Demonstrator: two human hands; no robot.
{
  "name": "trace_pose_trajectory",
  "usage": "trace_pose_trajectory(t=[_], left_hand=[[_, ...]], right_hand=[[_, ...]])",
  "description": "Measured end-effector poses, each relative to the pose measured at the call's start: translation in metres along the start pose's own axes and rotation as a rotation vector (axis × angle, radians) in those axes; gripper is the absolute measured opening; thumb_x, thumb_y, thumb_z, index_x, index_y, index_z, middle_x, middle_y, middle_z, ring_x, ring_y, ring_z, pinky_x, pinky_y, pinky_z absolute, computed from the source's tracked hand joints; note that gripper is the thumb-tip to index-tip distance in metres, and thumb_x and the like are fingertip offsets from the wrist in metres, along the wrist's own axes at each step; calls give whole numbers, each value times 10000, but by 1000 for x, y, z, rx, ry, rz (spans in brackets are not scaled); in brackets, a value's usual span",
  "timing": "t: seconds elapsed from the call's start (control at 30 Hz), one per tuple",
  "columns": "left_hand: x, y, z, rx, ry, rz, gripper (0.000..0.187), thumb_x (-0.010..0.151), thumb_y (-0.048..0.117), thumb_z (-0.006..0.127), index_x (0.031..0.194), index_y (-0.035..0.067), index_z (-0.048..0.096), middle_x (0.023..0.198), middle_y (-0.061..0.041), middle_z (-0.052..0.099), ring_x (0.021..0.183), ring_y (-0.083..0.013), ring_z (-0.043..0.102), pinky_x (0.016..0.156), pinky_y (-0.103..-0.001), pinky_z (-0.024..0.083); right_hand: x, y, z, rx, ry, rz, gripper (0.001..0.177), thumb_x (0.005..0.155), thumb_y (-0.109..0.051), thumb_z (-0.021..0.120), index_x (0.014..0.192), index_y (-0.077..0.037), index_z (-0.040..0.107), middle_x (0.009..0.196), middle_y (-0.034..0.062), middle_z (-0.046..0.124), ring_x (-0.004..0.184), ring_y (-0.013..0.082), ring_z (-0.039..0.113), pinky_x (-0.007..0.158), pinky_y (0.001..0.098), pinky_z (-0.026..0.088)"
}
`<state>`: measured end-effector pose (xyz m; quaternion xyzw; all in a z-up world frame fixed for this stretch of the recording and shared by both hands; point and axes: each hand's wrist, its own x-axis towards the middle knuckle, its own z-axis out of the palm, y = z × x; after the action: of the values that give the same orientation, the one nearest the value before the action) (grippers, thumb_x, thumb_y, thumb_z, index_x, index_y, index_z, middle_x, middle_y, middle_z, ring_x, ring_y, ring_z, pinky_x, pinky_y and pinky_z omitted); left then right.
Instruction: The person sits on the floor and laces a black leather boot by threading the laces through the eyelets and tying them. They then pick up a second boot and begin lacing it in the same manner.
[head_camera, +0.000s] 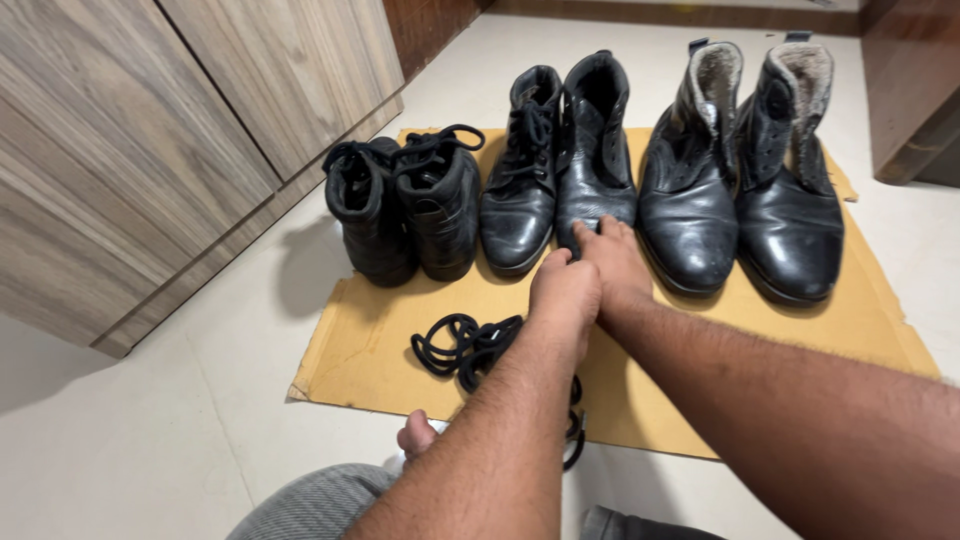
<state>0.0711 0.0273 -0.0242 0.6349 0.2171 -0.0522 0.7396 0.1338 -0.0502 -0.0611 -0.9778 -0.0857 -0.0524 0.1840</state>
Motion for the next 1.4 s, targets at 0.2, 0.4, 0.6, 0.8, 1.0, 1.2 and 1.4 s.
trace_pose_trajectory(t=[0.2, 0.4, 0.6, 0.8, 1.0, 1.2, 1.4], left_hand=[[-22, 26, -9, -15, 342, -126, 509, 869, 112, 508, 1364, 1, 554, 1390, -189, 623, 1262, -305, 627, 1052, -415, 501], [-42, 51, -21, -213, 527, -189, 413, 940, 159, 518, 1320, -3, 514, 1296, -201, 636, 1183, -321, 690, 1015, -415, 576], [-49, 62, -26, -175, 640, -170, 406, 977, 189, 484, 1344, 15, 481, 1358, -177, 539, 1248, -339, 614, 1032, -449, 547], [-55, 63, -31, -164, 661, -208, 430, 966, 193, 507, 1343, -10, 474, 1339, -193, 557, 1233, -338, 636, 1022, -427, 567], [-58, 67, -31, -148, 658, -227, 456, 955, 197, 530, 1342, -35, 468, 1320, -209, 575, 1219, -336, 657, 1012, -406, 588], [-55, 62, -39, -151, 666, -218, 475, 910, 129, 539, 1345, -46, 468, 1339, -226, 550, 1193, -373, 659, 1007, -424, 580], [-48, 57, -37, -199, 571, -271, 575, 895, 121, 526, 1440, -16, 404, 1396, -224, 539, 1206, -348, 661, 1012, -411, 580]], right_hand=[[10, -20, -28, -82, -33, 5, 630, 903, -184, 677, 1508, -204, 502, 1601, 107, 418, 1489, 314, 390, 1202, 434, 390], [14, -68, -39, -59, -229, -137, 851, 883, -251, 714, 1598, -320, 257, 1676, 134, 127, 1430, 387, 370, 1160, 485, 383], [24, -89, -18, -106, -384, -135, 831, 918, -227, 676, 1616, -381, 250, 1717, 171, -72, 1391, 500, 371, 1112, 498, 462], [7, -81, -6, -454, -288, -520, 387, 931, -348, 706, 1289, -204, 689, 1588, 12, 432, 1526, 285, 334, 1139, 581, 353], [-24, -86, -30, -191, -336, -364, 491, 879, -367, 716, 1325, -184, 627, 1475, 53, 513, 1366, 274, 463, 1148, 431, 370], [-59, -77, -45, 204, -393, -80, 525, 904, -364, 669, 1394, -207, 561, 1478, 44, 490, 1403, 271, 417, 1172, 403, 358], [-81, -53, -47, -87, -301, -414, 469, 877, -363, 707, 1313, -204, 638, 1421, 8, 581, 1387, 272, 448, 1216, 464, 269]])
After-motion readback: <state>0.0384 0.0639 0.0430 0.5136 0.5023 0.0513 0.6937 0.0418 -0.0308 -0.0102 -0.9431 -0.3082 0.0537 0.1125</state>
